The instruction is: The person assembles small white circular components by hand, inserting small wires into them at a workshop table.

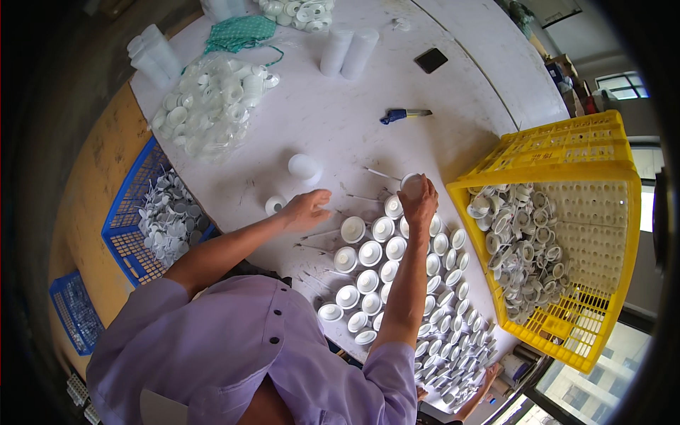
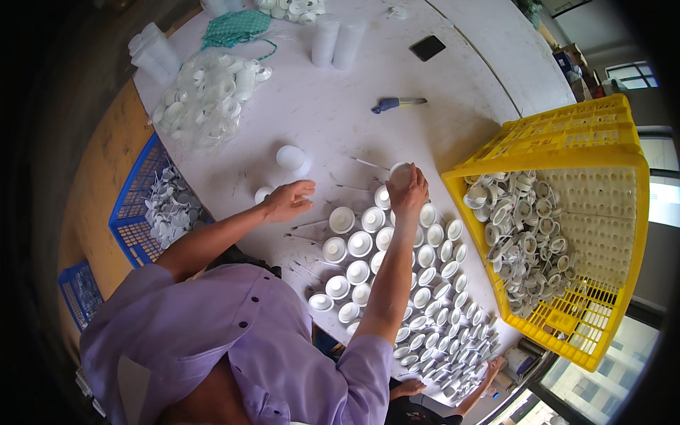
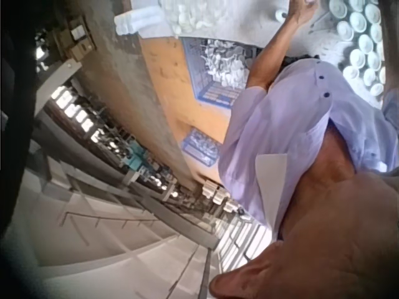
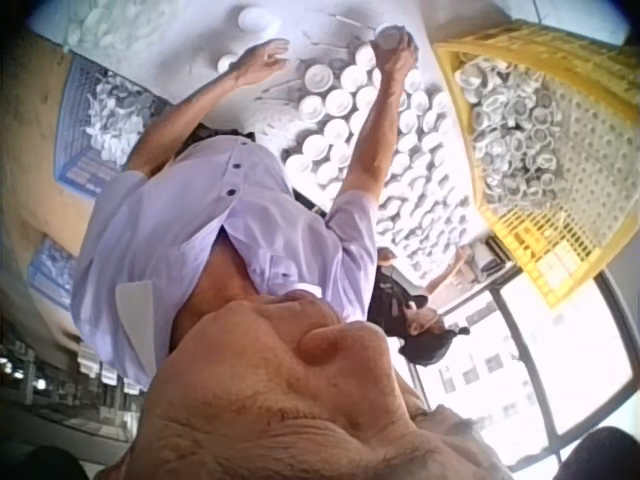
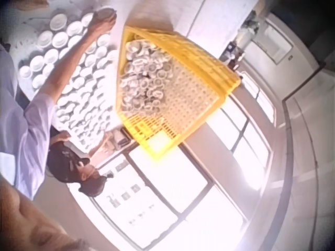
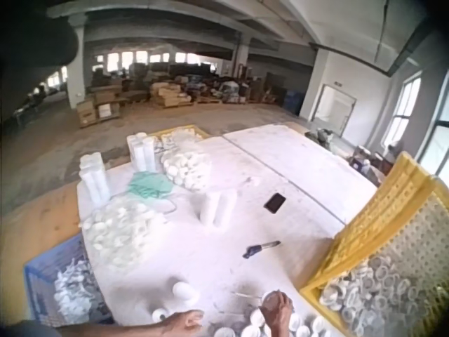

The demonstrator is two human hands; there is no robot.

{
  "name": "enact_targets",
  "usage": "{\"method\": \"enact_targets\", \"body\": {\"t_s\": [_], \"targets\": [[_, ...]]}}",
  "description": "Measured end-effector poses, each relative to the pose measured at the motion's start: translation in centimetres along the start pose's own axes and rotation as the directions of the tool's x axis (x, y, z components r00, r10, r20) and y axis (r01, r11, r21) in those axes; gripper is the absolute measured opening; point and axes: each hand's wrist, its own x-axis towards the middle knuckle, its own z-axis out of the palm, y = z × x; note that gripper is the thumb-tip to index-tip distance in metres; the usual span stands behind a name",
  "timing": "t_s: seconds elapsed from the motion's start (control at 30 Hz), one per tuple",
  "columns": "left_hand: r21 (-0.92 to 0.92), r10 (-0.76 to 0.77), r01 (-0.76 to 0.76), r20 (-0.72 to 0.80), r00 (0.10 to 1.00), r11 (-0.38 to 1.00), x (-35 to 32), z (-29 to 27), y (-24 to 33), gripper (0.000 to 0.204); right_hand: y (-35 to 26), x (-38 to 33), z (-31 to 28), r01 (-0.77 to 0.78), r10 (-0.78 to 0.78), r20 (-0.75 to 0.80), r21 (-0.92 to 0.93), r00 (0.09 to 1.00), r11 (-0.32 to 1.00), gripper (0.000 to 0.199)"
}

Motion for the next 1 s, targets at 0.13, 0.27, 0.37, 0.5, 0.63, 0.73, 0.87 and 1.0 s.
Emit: {"method": "enact_targets", "body": {"t_s": [0.13,0.27,0.37,0.5,0.63,0.73,0.87,1.0], "targets": [[0.145,-0.148,0.123,0.183,0.972,0.982,-1.6,-0.5,0.5,0.038,2.3,1.7,1.9,-0.075,0.080,0.049,-0.097,0.996,0.992,0.077],[0.042,-0.149,0.145,0.159,0.976,0.989,-2.2,-0.2,-1.5,0.031,2.8,2.5,2.8,-0.156,0.198,0.176,-0.225,0.964,0.962,0.080],[0.087,-0.184,0.175,0.111,0.977,0.981,-2.3,-0.2,-1.0,0.027,2.6,2.8,2.9,-0.190,0.241,0.223,-0.229,0.945,0.955,0.081],[0.102,-0.167,0.155,0.121,0.979,0.983,-1.8,0.2,-1.4,0.027,2.2,2.9,2.1,-0.160,0.197,0.168,-0.208,0.966,0.965,0.073],[0.144,-0.183,0.162,0.145,0.972,0.976,-2.1,0.2,-0.2,0.025,7.7,3.2,0.5,-0.030,0.047,-0.341,0.057,0.939,0.998,0.035],[0.079,-0.210,0.202,0.098,0.973,0.976,-3.1,-0.2,-1.8,0.023,11.2,4.0,-4.0,-0.306,0.282,-0.590,0.063,0.756,0.950,0.032],[0.039,-0.256,0.254,0.101,0.961,0.967,-4.2,0.2,-1.8,0.021,17.8,4.9,-7.1,-0.491,0.307,-0.615,-0.152,0.726,0.858,0.032],[0.069,-0.269,0.263,0.091,0.959,0.962,-4.7,0.7,-0.3,0.021,20.0,7.2,-9.3,-0.636,0.557,-0.351,-0.168,0.753,0.753,0.038]]}}
